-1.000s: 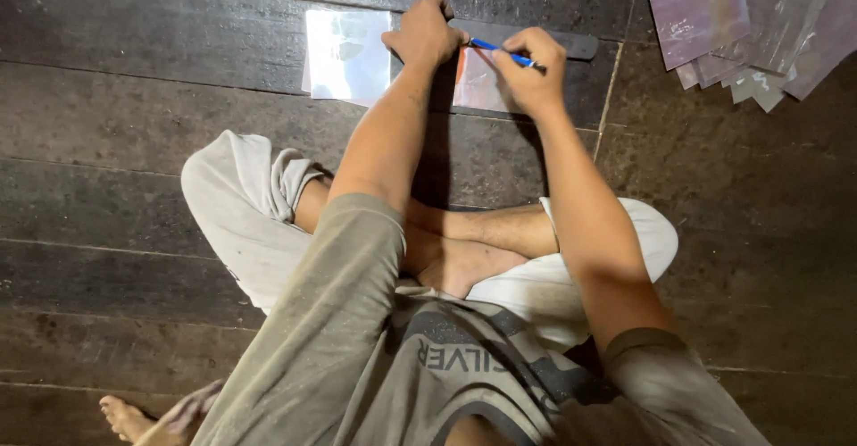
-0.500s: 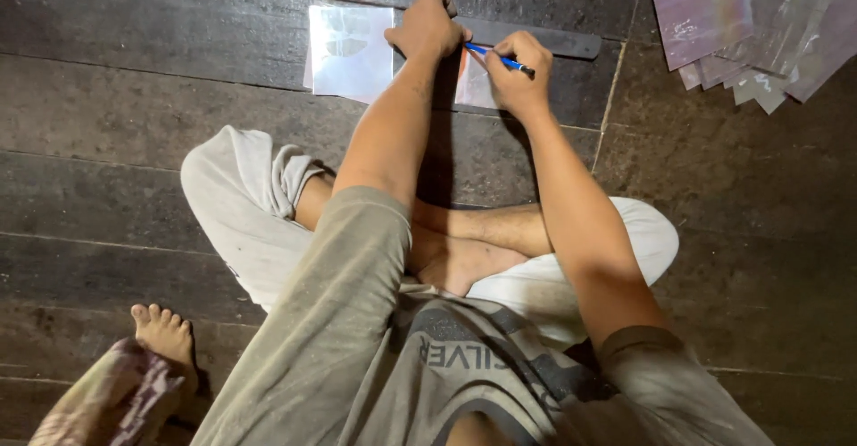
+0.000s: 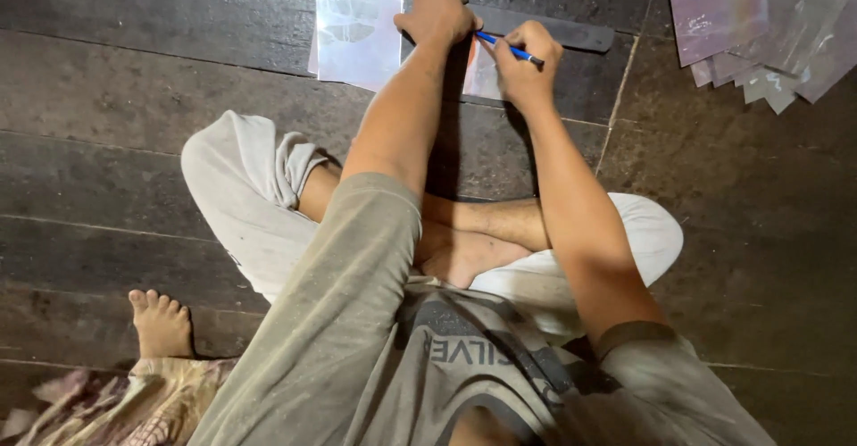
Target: Marking lines on small pieces of paper using a ruler and a pen while sitting on the floor.
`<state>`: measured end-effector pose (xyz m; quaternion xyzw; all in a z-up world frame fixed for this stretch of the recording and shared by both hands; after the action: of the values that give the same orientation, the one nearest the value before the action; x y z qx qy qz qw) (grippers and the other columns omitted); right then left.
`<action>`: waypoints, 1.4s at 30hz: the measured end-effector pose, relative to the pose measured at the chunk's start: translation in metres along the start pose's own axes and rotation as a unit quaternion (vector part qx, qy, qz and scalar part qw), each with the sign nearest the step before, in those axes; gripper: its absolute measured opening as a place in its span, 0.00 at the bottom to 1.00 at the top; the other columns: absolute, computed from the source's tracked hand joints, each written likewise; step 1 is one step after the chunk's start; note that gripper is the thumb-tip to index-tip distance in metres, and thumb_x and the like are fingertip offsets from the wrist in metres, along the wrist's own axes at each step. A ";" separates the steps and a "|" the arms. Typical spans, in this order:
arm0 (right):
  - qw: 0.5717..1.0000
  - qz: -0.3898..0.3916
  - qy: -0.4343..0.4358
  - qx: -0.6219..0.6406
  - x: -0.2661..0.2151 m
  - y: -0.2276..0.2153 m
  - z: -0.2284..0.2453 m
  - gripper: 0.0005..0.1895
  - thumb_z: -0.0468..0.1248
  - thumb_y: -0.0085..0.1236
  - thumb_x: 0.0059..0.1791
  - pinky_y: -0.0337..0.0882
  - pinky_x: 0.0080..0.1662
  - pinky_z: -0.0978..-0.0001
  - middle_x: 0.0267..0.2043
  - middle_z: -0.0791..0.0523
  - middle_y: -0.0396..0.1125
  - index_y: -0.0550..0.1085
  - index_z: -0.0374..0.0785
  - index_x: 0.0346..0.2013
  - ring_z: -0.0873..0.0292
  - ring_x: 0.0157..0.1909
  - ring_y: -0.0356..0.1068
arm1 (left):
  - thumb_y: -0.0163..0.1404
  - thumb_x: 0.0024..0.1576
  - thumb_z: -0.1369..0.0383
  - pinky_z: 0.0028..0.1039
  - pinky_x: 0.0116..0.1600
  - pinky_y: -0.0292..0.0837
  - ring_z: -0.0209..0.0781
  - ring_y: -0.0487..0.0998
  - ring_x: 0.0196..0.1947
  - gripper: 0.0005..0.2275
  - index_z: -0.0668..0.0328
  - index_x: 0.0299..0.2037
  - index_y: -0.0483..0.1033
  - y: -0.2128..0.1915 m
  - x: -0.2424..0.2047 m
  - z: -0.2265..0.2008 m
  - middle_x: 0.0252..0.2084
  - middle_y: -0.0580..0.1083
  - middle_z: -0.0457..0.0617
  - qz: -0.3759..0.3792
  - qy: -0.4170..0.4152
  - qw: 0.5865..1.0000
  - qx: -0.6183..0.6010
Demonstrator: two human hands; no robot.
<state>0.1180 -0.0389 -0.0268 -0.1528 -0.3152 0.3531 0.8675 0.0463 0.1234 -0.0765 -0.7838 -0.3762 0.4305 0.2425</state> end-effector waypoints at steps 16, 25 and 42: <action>0.999 0.002 0.015 -0.036 0.000 -0.002 -0.013 0.09 0.30 0.64 0.41 0.66 0.31 0.67 0.24 0.54 0.68 0.70 0.32 0.23 0.56 0.23 0.62 | 0.71 0.39 0.61 0.55 0.56 0.60 0.40 0.79 0.44 0.18 0.37 0.39 0.80 0.001 0.005 -0.001 0.38 0.82 0.28 0.007 -0.002 1.000 0.019; 0.981 -0.008 0.107 -0.162 -0.019 -0.107 -0.052 0.06 0.31 0.66 0.44 0.69 0.29 0.69 0.24 0.56 0.71 0.74 0.34 0.27 0.61 0.23 0.65 | 0.72 0.39 0.62 0.61 0.54 0.61 0.47 0.80 0.40 0.16 0.42 0.36 0.80 0.011 0.002 0.010 0.37 0.82 0.35 -0.008 0.036 0.999 0.014; 0.899 0.286 0.103 -0.316 -0.065 -0.119 -0.034 0.33 0.33 0.68 0.45 0.75 0.47 0.35 0.62 0.54 0.57 0.72 0.54 0.64 0.38 0.57 0.69 | 0.64 0.54 0.64 0.43 0.43 0.76 0.61 0.83 0.40 0.11 0.49 0.41 0.73 0.035 -0.124 0.035 0.36 0.81 0.54 0.117 0.341 0.926 -0.113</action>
<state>0.1656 -0.1705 -0.0230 -0.5379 -0.2614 0.4504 0.6629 -0.0128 0.0052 -0.0581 -0.9440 -0.2224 0.1171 0.2139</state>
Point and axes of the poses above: each hand's wrist, its own x-axis towards the middle knuckle, its own y-axis out of the palm, z = x × y, the point moved 2 cm from there along x, towards the middle knuckle
